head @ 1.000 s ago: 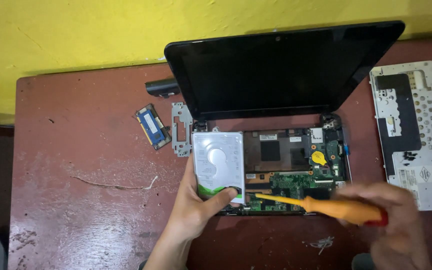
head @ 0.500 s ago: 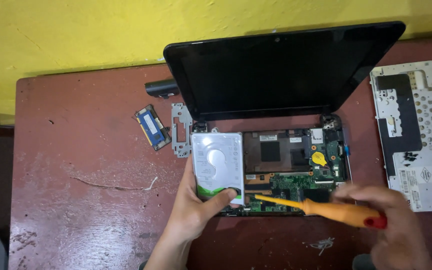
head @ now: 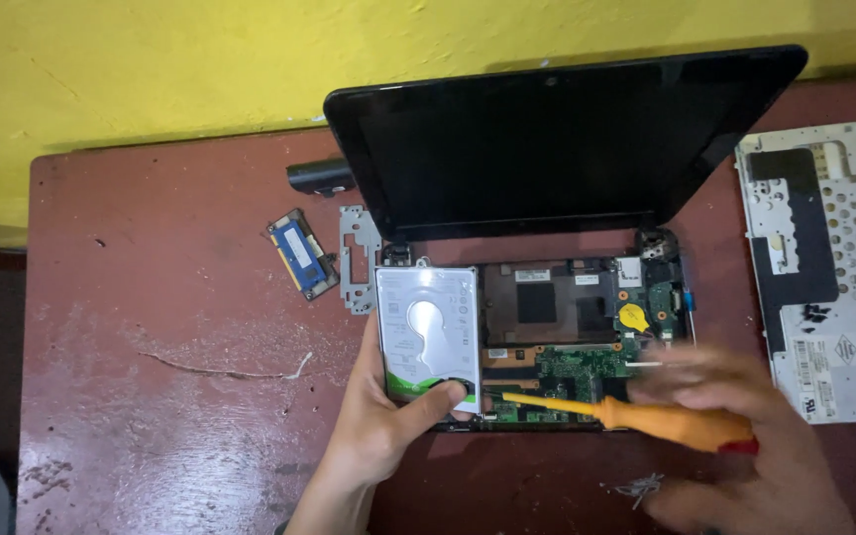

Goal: Removing and re-installing a hard drive and its bracket within a laptop chassis using a screwdriver.

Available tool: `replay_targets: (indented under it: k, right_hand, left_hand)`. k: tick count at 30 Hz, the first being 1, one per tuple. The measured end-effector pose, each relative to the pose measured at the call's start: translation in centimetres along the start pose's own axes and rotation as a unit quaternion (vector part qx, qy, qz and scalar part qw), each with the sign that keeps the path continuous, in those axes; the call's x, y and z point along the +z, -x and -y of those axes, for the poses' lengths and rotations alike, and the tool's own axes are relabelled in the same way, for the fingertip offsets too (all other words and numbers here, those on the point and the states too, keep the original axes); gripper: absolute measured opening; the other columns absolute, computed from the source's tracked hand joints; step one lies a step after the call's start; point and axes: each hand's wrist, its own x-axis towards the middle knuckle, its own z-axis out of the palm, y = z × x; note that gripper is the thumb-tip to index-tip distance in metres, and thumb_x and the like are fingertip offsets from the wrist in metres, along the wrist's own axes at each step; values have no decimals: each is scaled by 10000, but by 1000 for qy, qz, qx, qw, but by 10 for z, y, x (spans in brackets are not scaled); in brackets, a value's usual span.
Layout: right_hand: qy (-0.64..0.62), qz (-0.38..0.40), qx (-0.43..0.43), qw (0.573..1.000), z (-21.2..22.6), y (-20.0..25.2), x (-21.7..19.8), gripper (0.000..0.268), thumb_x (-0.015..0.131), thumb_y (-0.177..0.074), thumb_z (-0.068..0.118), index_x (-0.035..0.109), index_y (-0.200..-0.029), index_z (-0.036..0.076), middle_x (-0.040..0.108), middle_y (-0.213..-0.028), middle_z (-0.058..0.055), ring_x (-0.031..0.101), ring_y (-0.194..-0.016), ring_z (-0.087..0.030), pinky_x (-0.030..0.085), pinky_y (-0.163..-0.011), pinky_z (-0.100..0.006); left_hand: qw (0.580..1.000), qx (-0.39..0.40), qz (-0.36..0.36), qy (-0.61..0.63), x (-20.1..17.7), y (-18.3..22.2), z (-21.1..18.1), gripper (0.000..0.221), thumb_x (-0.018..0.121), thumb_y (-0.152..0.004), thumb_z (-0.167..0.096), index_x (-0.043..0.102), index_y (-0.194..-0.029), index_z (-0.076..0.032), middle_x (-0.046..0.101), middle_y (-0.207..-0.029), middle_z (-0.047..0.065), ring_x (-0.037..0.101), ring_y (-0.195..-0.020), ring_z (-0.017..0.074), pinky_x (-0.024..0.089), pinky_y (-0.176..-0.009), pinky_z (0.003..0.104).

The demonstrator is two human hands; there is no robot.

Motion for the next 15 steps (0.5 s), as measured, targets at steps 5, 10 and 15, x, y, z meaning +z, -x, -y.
replay_targets:
  k: [5, 10, 15]
  right_hand:
    - [106, -3, 30, 994, 3, -3, 1, 291, 835, -669, 57, 756, -927, 166, 861, -1113, -52, 857, -1072, -198, 705, -868, -296]
    - [45, -44, 56, 996, 10, -3, 9, 275, 803, -696, -13, 726, -948, 68, 840, -1076, -138, 905, -805, -243, 703, -616, -253]
    - [20, -101, 382, 919, 42, -27, 20, 189, 785, -769, -144, 737, -939, -78, 883, -1114, -177, 928, -866, -408, 732, -861, -440]
  left_hand:
    - [998, -4, 16, -57, 2, 2, -4, 809, 806, -802, -76, 346, -1468, -67, 639, -1173, 143, 680, -1036, 264, 635, -851, 396]
    - [998, -19, 58, 24, 1, 1, 3, 755, 756, -854, 25, 321, -1464, -63, 625, -1195, 221, 708, -876, 321, 688, -679, 418]
    - [998, -47, 34, -20, 1, -2, 6, 705, 761, -841, 7, 358, -1415, -64, 671, -1166, 220, 773, -833, 347, 716, -646, 419]
